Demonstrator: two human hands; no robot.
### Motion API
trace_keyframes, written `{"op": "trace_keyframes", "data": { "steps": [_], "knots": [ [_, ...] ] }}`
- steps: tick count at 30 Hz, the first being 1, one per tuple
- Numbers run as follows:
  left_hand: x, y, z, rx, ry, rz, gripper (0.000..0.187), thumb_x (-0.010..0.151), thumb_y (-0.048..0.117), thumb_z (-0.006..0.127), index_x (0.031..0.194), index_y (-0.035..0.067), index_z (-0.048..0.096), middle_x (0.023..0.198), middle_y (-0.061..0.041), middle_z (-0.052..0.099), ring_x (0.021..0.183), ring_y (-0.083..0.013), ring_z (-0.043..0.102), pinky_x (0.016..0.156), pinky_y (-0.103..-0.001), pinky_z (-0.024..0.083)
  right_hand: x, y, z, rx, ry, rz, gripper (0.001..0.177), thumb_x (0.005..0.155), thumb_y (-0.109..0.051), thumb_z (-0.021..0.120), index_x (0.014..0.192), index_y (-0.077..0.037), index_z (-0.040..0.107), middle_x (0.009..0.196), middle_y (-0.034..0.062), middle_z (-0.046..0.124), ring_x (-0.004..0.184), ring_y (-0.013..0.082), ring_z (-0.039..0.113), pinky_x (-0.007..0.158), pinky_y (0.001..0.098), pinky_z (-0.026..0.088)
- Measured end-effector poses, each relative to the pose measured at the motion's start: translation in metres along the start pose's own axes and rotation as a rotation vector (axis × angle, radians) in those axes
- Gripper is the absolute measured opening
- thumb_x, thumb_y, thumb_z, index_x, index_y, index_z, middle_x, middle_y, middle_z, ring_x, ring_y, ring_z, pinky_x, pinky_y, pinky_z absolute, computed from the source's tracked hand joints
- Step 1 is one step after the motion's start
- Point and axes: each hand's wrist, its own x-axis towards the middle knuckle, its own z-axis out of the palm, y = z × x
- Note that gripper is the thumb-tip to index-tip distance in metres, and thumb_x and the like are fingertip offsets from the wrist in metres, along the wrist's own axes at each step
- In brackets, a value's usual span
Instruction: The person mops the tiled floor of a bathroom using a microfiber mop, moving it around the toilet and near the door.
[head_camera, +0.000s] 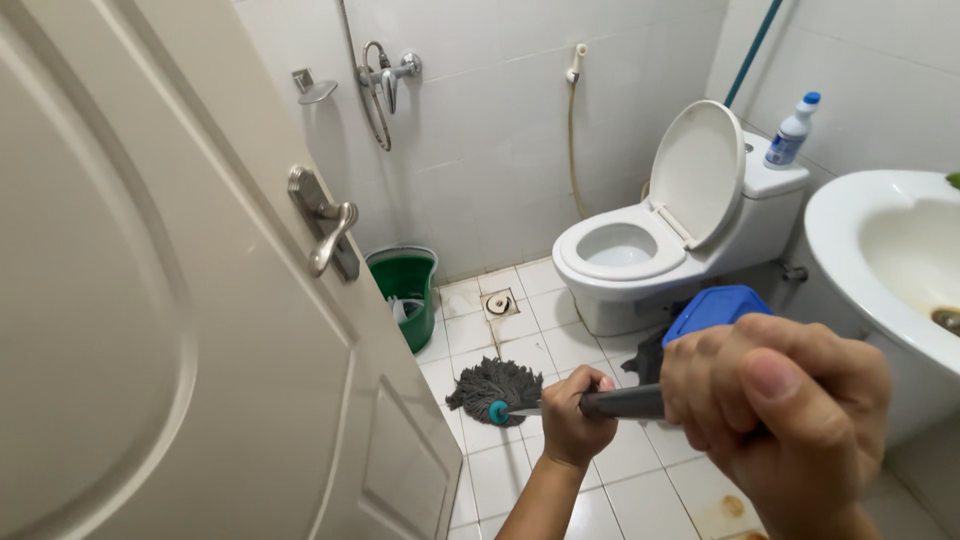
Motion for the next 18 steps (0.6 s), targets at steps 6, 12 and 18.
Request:
{"op": "trace_keyframes", "data": {
  "steps": [6, 12, 18],
  "knots": [
    [0.028, -0.067, -0.013, 0.074, -0.020, 0.033, 0.030, 0.094, 0.011, 0.069, 0.069, 0.005, 0.053, 0.056, -0.011, 0.056, 0.050, -0.0282, 0.061, 0.049, -0.036, 0.047, 0.030, 0.056, 0.011, 0.091, -0.010, -0.040, 0.036, 0.095, -0.010, 0.053, 0.061, -0.001, 0.045, 0.052, 0.0068, 0.045, 0.041, 0.0174, 0.043, 0.044, 0.0348, 0.040],
    [0.066, -0.156, -0.046, 0.153, -0.069, 0.023, 0.026, 0.091, 0.008, 0.064, 0.068, 0.004, 0.052, 0.057, -0.014, 0.055, 0.051, -0.0312, 0.059, 0.051, -0.039, 0.047, 0.061, 0.139, 0.040, -0.093, -0.067, -0.108, 0.034, 0.097, -0.006, 0.050, 0.063, -0.001, 0.049, 0.053, 0.0048, 0.050, 0.044, 0.0140, 0.045, 0.045, 0.0293, 0.039],
    [0.121, -0.243, -0.081, 0.183, -0.130, -0.140, 0.015, 0.089, 0.010, 0.058, 0.075, 0.004, 0.057, 0.068, -0.016, 0.063, 0.063, -0.0333, 0.063, 0.063, -0.043, 0.052, 0.108, 0.236, 0.055, -0.264, -0.167, -0.152, 0.037, 0.097, -0.011, 0.049, 0.061, -0.001, 0.051, 0.053, 0.0048, 0.055, 0.045, 0.0117, 0.051, 0.045, 0.0274, 0.041]
  ]
}}
